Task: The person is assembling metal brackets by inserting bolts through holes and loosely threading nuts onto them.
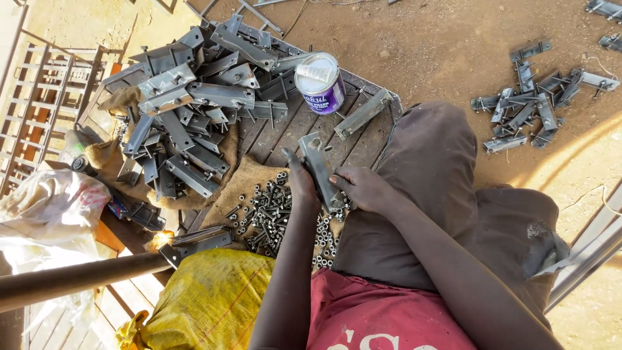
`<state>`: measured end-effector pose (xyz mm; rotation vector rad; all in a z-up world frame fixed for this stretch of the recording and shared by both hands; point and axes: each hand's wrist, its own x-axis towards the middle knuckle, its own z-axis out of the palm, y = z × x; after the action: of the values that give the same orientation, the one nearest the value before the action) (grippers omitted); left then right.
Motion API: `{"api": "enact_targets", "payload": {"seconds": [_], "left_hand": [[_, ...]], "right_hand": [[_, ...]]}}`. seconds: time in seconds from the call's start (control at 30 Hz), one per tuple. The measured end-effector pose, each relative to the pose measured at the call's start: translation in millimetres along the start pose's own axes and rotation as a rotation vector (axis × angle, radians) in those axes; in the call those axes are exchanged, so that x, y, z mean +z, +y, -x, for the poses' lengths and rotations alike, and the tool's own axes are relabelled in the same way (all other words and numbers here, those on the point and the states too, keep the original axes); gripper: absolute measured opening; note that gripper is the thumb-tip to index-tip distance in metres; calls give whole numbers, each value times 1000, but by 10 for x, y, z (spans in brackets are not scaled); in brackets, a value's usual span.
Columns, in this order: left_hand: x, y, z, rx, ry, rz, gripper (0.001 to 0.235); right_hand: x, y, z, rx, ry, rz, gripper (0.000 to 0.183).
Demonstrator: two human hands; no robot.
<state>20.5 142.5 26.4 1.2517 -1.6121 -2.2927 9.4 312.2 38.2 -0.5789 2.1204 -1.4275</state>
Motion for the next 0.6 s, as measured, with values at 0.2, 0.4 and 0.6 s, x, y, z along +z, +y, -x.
{"api": "enact_targets", "payload": {"seconds": [0.2, 0.4, 0.6], "left_hand": [[43, 67, 93, 15, 45, 93, 36], [-191, -122, -293, -93, 5, 167, 40], [-224, 37, -26, -3, -15, 218, 32]], "right_hand": [[60, 307, -148, 68, -52, -30, 30], [-195, 344, -211, 323, 359, -1082, 14], [-78, 473, -262, 241, 328, -1176, 34]]}}
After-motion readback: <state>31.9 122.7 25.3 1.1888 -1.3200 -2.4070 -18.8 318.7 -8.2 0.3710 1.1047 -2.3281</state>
